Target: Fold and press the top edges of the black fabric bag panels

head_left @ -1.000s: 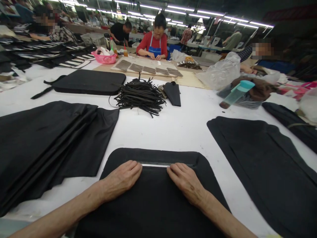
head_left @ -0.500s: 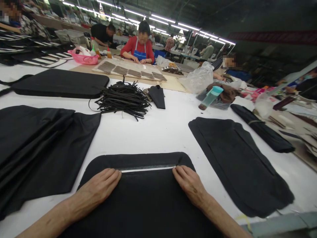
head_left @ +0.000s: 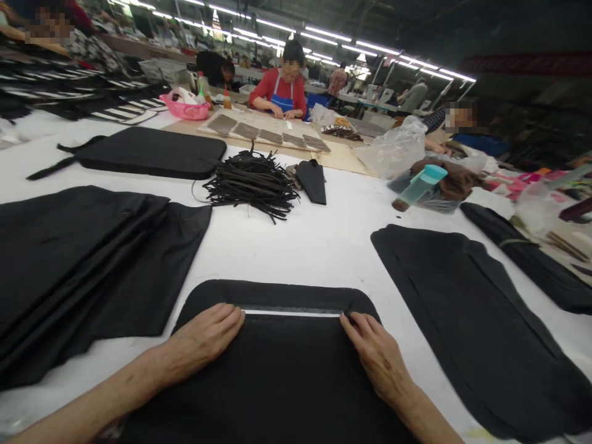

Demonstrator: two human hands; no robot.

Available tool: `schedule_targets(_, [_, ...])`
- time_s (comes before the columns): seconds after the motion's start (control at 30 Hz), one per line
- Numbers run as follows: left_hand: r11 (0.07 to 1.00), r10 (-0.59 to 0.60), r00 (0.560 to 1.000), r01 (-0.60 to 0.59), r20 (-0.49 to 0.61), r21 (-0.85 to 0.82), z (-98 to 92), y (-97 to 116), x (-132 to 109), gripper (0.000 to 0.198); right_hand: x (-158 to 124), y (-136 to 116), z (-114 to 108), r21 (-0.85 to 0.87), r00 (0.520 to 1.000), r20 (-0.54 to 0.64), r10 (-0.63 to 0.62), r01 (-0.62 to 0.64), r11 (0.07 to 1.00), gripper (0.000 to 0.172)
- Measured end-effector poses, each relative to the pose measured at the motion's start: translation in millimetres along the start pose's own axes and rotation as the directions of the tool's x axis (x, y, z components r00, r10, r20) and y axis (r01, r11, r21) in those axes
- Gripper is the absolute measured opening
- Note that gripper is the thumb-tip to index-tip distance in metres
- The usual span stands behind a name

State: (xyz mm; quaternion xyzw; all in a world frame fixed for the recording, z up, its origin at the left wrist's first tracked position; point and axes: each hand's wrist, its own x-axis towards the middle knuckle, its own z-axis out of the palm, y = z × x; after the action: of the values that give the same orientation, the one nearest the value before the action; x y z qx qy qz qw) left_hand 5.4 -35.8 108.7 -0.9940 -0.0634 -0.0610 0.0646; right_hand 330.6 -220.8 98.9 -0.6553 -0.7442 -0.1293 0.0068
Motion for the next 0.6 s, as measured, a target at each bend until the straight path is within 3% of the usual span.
schedule_targets(0.1, [0.999,0.004,0.999,-0.001,0.046,-0.051,-9.0,-1,3,0.031,-1,-1,2,-0.032,0.998,-0.034,0.051,-0.053,0.998,0.041])
schedule_targets(0.2, [0.998,0.003,0.998,0.001,0.062,-0.064,-12.5,-2,4,0.027,16,-23,-8,-0.092,0.982,-0.057,0.181,-0.185,0.978,0.035])
schedule_targets(0.37, [0.999,0.004,1.0,-0.003,0.024,-0.051,-11.1,-2,3,0.023,58,-69,-36,-0.147,0.96,0.124,0.25,-0.231,0.962,0.024])
schedule_targets(0.47, [0.998,-0.014,1.0,0.013,-0.022,-0.059,-9.6,-2,3,0.023,64,-60,-41,-0.214,0.94,0.164,0.299,-0.262,0.941,0.024])
schedule_targets(0.6, [0.999,-0.017,1.0,0.016,-0.022,-0.047,-8.2,-3,2,0.02,62,-43,-44,-0.246,0.907,0.128,0.4,-0.362,0.899,0.019])
